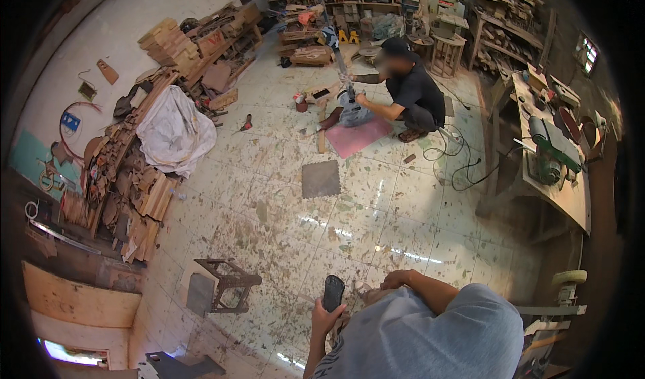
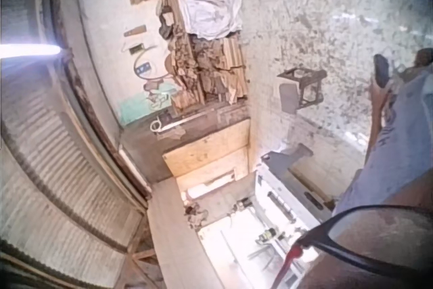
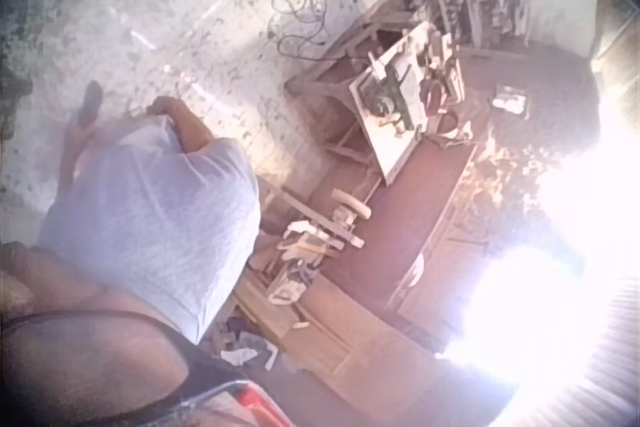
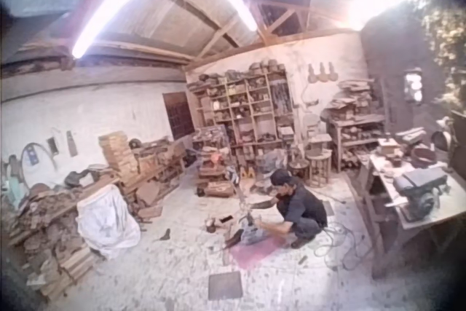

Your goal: The person places wood panels onto a CNC machine table and secures them using toggle clamps, tightening the clamps with their hands.

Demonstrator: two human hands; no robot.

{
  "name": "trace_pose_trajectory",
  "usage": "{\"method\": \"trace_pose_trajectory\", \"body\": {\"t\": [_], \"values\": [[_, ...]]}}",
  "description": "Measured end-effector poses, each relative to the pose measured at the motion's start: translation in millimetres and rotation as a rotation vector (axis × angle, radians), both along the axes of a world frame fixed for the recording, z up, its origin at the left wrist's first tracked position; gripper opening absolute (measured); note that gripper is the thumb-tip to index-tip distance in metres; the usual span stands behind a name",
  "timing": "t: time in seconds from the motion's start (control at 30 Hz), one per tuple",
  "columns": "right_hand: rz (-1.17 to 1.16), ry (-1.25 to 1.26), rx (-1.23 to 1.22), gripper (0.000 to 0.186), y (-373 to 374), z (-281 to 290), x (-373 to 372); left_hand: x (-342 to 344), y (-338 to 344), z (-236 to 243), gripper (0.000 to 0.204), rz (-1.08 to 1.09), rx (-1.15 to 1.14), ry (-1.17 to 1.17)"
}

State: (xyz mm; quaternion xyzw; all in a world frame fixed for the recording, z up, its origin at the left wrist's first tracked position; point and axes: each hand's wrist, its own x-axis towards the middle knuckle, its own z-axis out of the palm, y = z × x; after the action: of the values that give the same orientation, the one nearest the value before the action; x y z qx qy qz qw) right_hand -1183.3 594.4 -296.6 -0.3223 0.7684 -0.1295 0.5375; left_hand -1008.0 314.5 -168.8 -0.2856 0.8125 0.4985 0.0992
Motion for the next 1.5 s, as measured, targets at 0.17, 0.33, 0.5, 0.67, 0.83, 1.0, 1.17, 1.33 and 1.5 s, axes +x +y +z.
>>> {"method": "trace_pose_trajectory", "body": {"t": [0.17,0.33,0.5,0.67,0.83,1.0,1.17,1.33,1.5], "values": [[-0.001,-0.036,-0.029,0.063,2,-14,-3,-4,-2,5,0.083,0.024,0.048,-0.001],[-0.004,-0.044,-0.054,0.063,6,-33,-1,-9,-1,7,0.082,0.006,0.056,-0.033],[0.019,-0.041,-0.025,0.061,2,-20,-2,-4,-1,-7,0.077,-0.01,0.001,0.006],[0.058,-0.043,0.082,0.054,-7,1,-6,2,-2,-10,0.078,-0.019,-0.049,-0.003],[-0.05,0.025,-0.018,0.062,-2,-21,-6,-4,-2,-1,0.093,-0.041,-0.024,-0.091],[-0.368,0.016,-0.193,0.067,-17,33,-17,67,-29,-108,0.101,0.135,-0.033,-0.24],[-0.669,-0.15,-0.066,0.067,-8,58,-40,101,-29,-91,0.079,0.396,0.115,-0.54],[-0.599,-0.074,-0.002,0.07,2,49,-38,198,-61,-148,0.076,-0.203,-0.16,-0.419],[-0.693,0.123,-0.147,0.086,8,22,-9,149,-30,-103,0.083,0.437,-0.005,-0.789]]}}
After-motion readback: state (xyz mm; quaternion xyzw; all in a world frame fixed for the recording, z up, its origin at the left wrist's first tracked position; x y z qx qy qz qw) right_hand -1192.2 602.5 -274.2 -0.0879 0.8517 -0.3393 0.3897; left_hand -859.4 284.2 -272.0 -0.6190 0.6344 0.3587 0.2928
